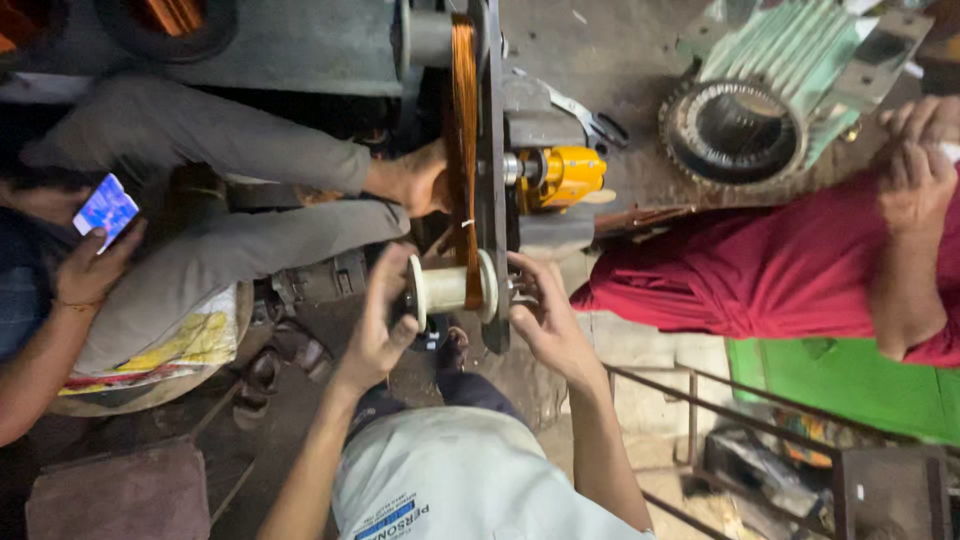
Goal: The person operates a motorized winding machine to wrap copper wire onto a spool. They use a yellow crank to control the winding process, then use scissors to cut the wire and secure the end before removing the completed spool.
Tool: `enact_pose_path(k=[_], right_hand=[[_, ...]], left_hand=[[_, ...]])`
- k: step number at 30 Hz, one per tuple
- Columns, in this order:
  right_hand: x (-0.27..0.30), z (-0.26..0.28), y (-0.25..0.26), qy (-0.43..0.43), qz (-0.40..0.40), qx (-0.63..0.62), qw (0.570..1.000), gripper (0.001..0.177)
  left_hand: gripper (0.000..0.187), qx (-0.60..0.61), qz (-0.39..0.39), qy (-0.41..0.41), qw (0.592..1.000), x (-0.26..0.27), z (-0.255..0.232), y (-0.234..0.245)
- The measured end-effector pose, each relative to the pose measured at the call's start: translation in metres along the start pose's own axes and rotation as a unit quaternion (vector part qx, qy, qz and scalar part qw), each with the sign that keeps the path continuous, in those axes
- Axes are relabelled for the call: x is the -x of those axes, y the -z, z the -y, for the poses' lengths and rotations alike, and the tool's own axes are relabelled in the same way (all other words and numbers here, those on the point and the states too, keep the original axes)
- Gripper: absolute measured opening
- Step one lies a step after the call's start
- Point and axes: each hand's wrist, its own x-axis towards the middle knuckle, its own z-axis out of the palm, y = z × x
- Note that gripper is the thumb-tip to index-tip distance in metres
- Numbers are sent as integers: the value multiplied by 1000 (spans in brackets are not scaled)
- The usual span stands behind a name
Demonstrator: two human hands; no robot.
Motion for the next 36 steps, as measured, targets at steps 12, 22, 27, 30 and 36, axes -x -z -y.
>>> enact_pose_path(k=[12,22,27,30,36], right_hand=[[2,-32,2,56,22,-35,998,52],[-4,-52,4,12,189,-248,950,103],[-9,-42,3,1,206,-202,958,110],[-3,-37,2,38,170,-145,974,99],[5,17,3,57,150,-276,948,66]], left_hand=[[32,-23,-105,31,994,34,31,-75],[20,-103,-227,5,968,71,-40,-109],[16,-123,-302,-52,944,71,-33,-126],[19,-171,-273,51,945,73,-21,-123],[22,-236,-216,-44,946,64,-5,-100]])
